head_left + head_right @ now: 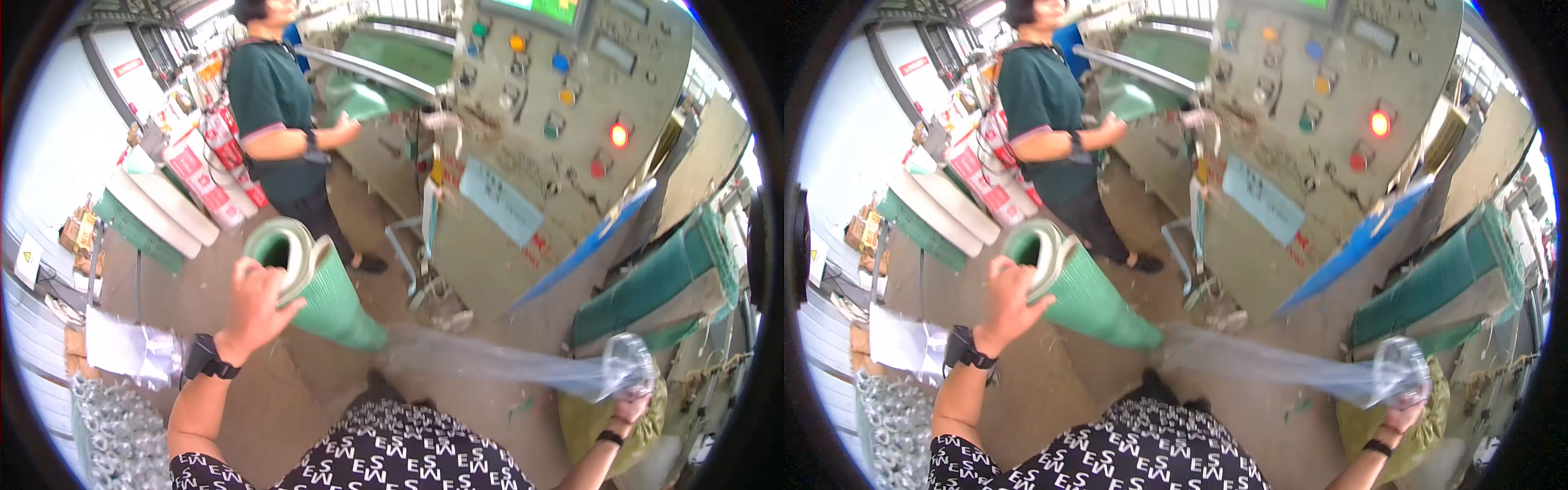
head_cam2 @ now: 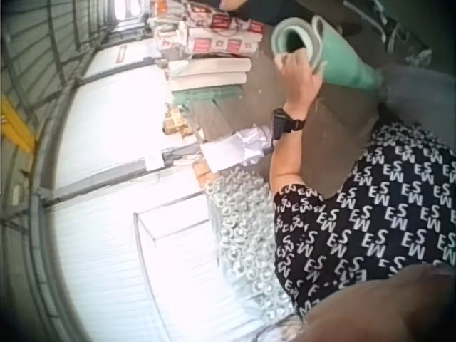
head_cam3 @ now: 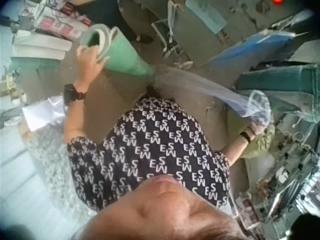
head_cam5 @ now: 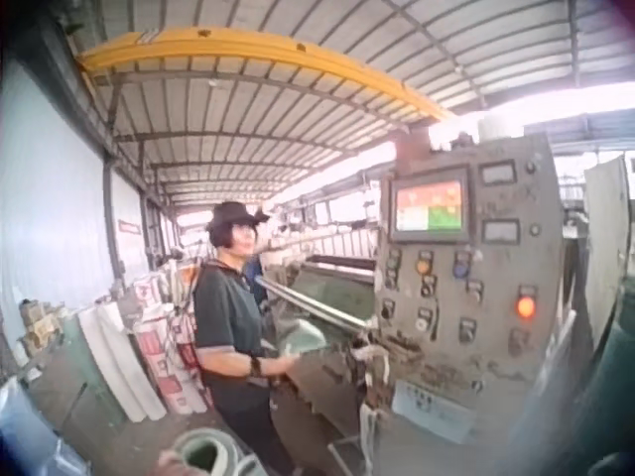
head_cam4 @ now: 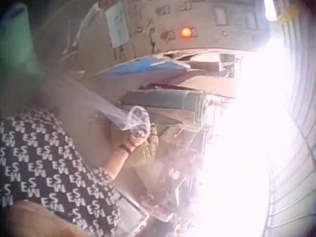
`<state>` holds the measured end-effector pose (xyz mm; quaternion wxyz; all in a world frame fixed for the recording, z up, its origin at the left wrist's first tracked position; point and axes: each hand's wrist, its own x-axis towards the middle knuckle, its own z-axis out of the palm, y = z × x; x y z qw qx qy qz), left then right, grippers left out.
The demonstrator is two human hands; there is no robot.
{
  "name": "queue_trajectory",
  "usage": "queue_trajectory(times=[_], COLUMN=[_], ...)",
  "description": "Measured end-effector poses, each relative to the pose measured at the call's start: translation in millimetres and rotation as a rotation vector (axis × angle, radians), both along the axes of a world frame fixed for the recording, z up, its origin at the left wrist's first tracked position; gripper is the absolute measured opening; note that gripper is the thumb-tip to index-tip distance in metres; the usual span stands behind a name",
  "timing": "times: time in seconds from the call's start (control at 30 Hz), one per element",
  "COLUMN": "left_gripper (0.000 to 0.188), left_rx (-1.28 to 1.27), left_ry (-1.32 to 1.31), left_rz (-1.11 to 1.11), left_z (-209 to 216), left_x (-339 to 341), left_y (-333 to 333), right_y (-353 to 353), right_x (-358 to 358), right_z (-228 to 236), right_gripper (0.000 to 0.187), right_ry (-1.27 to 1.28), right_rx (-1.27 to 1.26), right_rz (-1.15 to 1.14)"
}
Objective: Bagging rolls of material and stacking them onto a pile in a manufacturing facility.
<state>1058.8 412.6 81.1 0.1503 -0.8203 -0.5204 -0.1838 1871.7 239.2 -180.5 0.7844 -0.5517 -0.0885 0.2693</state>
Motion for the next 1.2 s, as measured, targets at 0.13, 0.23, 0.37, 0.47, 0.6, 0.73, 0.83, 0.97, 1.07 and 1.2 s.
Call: queue_trajectory(times=[0.13, 0.23, 0.37, 0.47, 0.6, 0.73, 0.83, 0.97, 1.07, 1.2], left_gripper=[0.039, 0.036, 0.033, 0.030, 0.027, 0.032, 0.044, 0.047, 0.055, 0.081], left_rx=[0.003, -0.005, -0.071, -0.114, -0.335, -0.366, -0.538, -0.730, -0.747, -0.407], left_ry=[-0.053, -0.040, -0.073, -0.110, -0.214, -0.163, -0.433, -1.137, -1.319, -0.528], left_rz=[0.138, 0.157, 0.162, 0.184, 0.035, -0.242, -0.377, -0.465, -0.141, -0.295], left_z=[21.5, 21.4, 12.3, -11.6, 2.2, 18.7, 6.1, -5.7, -1.1, -37.2], left_x=[43.9, 74.2, 123.0, 157.7, 174.0, 153.6, 137.8, 111.6, 92.5, 73.8], left_y=[-24.4, -37.7, -54.1, -69.7, -85.7, -83.0, -84.8, -90.5, -68.9, 2.5], right_y=[-7.5, 22.6, 62.9, 114.3, 113.4, 115.0, 128.0, 133.8, 132.9, 135.5], right_x=[52.0, 10.3, -38.4, -243.9, -410.1, -440.0, -442.8, -464.3, -460.0, -478.9], right_z=[112.2, 176.6, 130.2, 118.0, 121.5, 132.2, 147.8, 166.6, 177.6, 186.2], right_gripper=[0.040, 0.044, 0.046, 0.036, 0.044, 0.049, 0.057, 0.052, 0.044, 0.035], right_ry=[-0.364, -0.462, -0.503, -0.529, -0.265, -0.075, -0.200, -0.377, -0.446, -0.716], right_rx=[-0.060, 0.046, 0.030, -0.203, 0.079, 0.328, 0.284, 0.334, 0.254, 0.291], right_rz=[-0.294, -0.374, -0.129, 0.189, 0.931, 1.188, 1.232, 1.123, 1.292, 1.346])
